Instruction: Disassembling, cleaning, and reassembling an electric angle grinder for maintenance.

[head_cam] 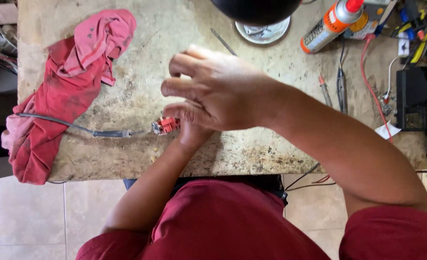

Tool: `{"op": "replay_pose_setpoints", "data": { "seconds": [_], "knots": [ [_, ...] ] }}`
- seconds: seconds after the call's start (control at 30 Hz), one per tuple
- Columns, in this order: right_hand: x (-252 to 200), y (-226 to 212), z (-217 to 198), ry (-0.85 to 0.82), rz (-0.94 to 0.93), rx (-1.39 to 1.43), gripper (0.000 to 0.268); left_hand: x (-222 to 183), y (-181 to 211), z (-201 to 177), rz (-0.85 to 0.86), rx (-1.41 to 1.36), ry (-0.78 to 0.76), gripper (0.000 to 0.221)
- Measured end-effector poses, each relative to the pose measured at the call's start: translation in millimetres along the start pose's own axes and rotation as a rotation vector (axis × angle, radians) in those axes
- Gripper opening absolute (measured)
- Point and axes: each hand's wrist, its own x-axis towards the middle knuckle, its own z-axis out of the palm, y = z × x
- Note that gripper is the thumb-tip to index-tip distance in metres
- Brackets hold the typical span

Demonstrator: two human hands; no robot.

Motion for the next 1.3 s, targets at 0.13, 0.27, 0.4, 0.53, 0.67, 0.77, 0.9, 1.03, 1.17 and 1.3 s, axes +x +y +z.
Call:
{"op": "replay_pose_setpoints", "data": {
  "seconds": [0.13,0.27,0.4,0.53,0.67,0.77,0.9,1.03,1.17,1.3],
  "knots": [
    [-33,-8,27,-0.199,0.391,-0.359,0.044,1,1,-2,0.011,-0.006,0.002,0.018],
    [-95,-5,27,-0.15,0.597,-0.504,0.015,4,-3,2,0.026,0.139,0.014,0.037],
    [-145,-17,13,-0.008,0.775,-0.316,0.015,15,16,-11,0.025,0.323,-0.11,0.086],
    [-220,-5,40,0.284,1.023,-0.167,0.023,22,27,-13,-0.252,0.544,-0.39,0.106],
    [-264,7,61,0.483,1.116,-0.245,0.024,40,34,-19,-0.349,0.643,-0.648,0.095],
    [-291,23,90,0.444,1.102,-0.358,0.031,60,50,-28,-0.493,0.641,-0.704,0.111],
    [-288,17,86,0.399,1.071,-0.433,0.028,60,37,-23,-0.465,0.644,-0.686,0.116],
    [-274,0,73,0.317,1.129,-0.476,0.022,56,34,-21,-0.501,0.641,-0.676,0.097],
    [-245,-40,41,-0.128,1.356,-0.23,0.053,55,44,-26,-0.542,0.597,-0.765,0.096],
    [-266,-55,47,-0.314,1.411,-0.266,0.049,32,22,-24,-0.535,0.656,-0.829,0.095]
  ]
}}
